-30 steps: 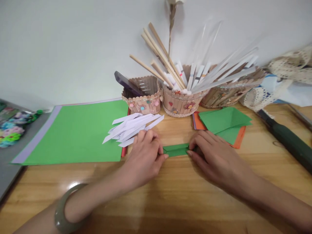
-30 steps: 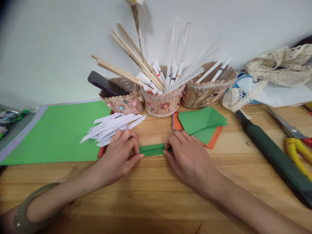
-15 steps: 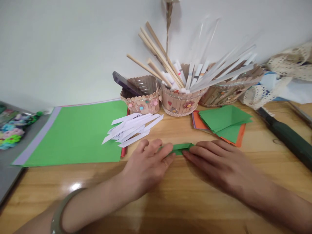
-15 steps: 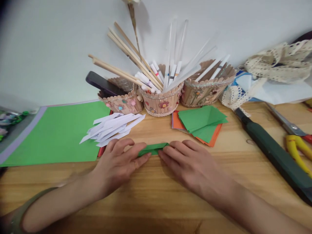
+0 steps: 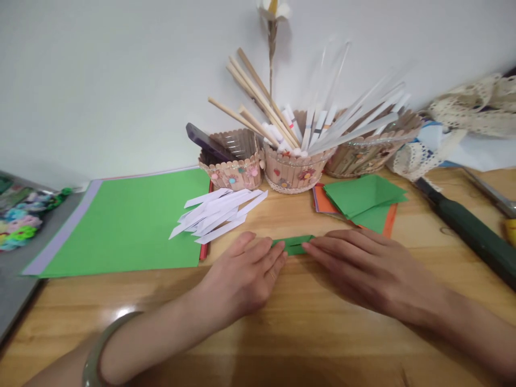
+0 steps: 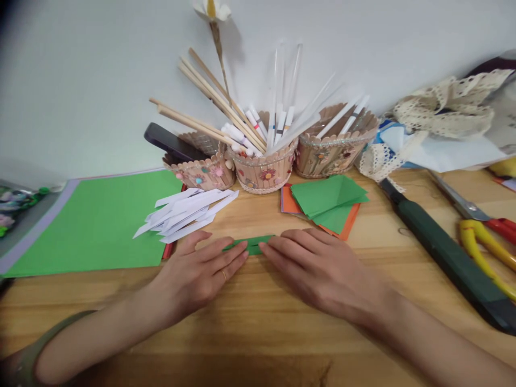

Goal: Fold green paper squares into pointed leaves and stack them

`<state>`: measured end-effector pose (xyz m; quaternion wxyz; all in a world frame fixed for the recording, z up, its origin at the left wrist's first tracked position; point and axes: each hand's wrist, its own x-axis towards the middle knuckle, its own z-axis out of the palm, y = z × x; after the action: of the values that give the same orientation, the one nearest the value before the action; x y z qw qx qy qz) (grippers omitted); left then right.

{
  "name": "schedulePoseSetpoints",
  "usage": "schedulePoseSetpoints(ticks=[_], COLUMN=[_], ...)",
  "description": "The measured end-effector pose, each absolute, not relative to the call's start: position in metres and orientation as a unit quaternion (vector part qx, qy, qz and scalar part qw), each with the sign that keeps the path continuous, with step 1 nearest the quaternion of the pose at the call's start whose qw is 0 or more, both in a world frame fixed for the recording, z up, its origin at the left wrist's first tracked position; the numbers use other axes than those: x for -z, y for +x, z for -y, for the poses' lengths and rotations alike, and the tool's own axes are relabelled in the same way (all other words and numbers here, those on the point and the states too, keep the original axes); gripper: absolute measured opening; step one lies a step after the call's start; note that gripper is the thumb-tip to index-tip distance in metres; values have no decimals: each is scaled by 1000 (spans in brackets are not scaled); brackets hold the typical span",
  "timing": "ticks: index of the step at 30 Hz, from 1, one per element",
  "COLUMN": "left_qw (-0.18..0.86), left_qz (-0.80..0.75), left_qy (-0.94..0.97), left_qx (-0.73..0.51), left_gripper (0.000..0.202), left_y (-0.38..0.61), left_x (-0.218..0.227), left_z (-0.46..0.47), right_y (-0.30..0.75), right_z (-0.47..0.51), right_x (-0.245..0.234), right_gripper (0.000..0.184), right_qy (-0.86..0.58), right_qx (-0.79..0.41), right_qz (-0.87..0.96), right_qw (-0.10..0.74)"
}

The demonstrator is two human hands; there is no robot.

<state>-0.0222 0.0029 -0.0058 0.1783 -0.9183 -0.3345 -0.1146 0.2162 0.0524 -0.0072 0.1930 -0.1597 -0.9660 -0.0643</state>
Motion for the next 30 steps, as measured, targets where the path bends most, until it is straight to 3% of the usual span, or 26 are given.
schedulePoseSetpoints(ticks=[8, 15, 26, 30], left_qw=[172, 164, -149, -181], left_qz=[363, 382, 567, 612], left_qy=[-902, -896, -784, -745], left_qx=[157, 155, 204, 194], left_gripper=[18, 22, 10, 8], left_y=[-18, -13, -15, -13], left_x=[-2, -6, -4, -4], left_z=[0, 0, -12, -15], right_y=[204, 201, 193, 190], right_z=[-49, -50, -54, -55], right_x=[2, 3, 16, 17], right_gripper=[29, 32, 20, 21], right_qy=[-180, -180, -290, -312], right_qx=[0, 6, -116, -118], right_qz=[972, 970, 928, 919], right_qw=[150, 166, 205, 208])
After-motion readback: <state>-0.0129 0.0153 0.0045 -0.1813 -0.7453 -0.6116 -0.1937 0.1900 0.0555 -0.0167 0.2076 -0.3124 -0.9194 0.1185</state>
